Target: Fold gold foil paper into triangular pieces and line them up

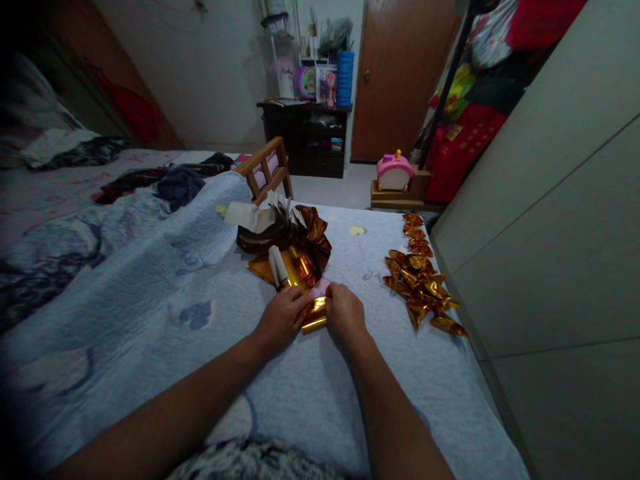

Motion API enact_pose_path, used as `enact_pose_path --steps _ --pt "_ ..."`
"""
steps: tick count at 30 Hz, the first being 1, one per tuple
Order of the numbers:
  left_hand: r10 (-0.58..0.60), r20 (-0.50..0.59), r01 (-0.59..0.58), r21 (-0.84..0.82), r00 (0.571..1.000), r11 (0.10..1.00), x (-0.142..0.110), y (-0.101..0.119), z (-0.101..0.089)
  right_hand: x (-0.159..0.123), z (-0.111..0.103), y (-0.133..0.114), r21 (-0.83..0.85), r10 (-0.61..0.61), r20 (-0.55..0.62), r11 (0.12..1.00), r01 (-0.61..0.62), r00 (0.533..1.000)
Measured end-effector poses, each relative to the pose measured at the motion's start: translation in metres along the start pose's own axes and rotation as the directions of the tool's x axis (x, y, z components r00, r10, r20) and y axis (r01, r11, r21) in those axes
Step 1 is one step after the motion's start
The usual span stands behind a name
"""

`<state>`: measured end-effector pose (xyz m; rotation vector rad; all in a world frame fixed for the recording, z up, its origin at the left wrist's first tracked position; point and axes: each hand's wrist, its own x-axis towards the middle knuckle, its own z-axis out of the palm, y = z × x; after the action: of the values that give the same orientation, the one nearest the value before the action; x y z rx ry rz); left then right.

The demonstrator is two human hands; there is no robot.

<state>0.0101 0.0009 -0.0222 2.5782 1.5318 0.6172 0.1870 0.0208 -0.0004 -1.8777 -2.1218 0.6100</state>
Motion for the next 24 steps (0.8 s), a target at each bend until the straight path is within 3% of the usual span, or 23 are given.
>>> enact_pose_path --steps 3,8,16,24 --pt "0.074 -0.077 -0.070 0.058 0.994 0.996 0.000 0.000 0.005 0.001 0.000 0.000 -0.022 -0.006 0.005 1.000 0.007 1.000" --pt "0.238 -0.060 -0.239 -0.006 0.969 0.971 0.001 -0.001 0.009 -0.001 -0.001 0.001 -0.083 -0.031 -0.017 0.996 0.030 0.999" --pt "0.196 0.003 -0.195 -0.062 0.981 0.979 0.002 0.001 0.001 0.000 -0.005 0.000 -0.090 -0.062 0.049 0.994 0.067 0.997" --pt "0.149 0.162 -0.142 -0.051 0.976 0.988 -0.002 0.005 -0.005 -0.001 -0.004 0.003 -0.127 -0.127 0.049 0.983 0.133 0.991"
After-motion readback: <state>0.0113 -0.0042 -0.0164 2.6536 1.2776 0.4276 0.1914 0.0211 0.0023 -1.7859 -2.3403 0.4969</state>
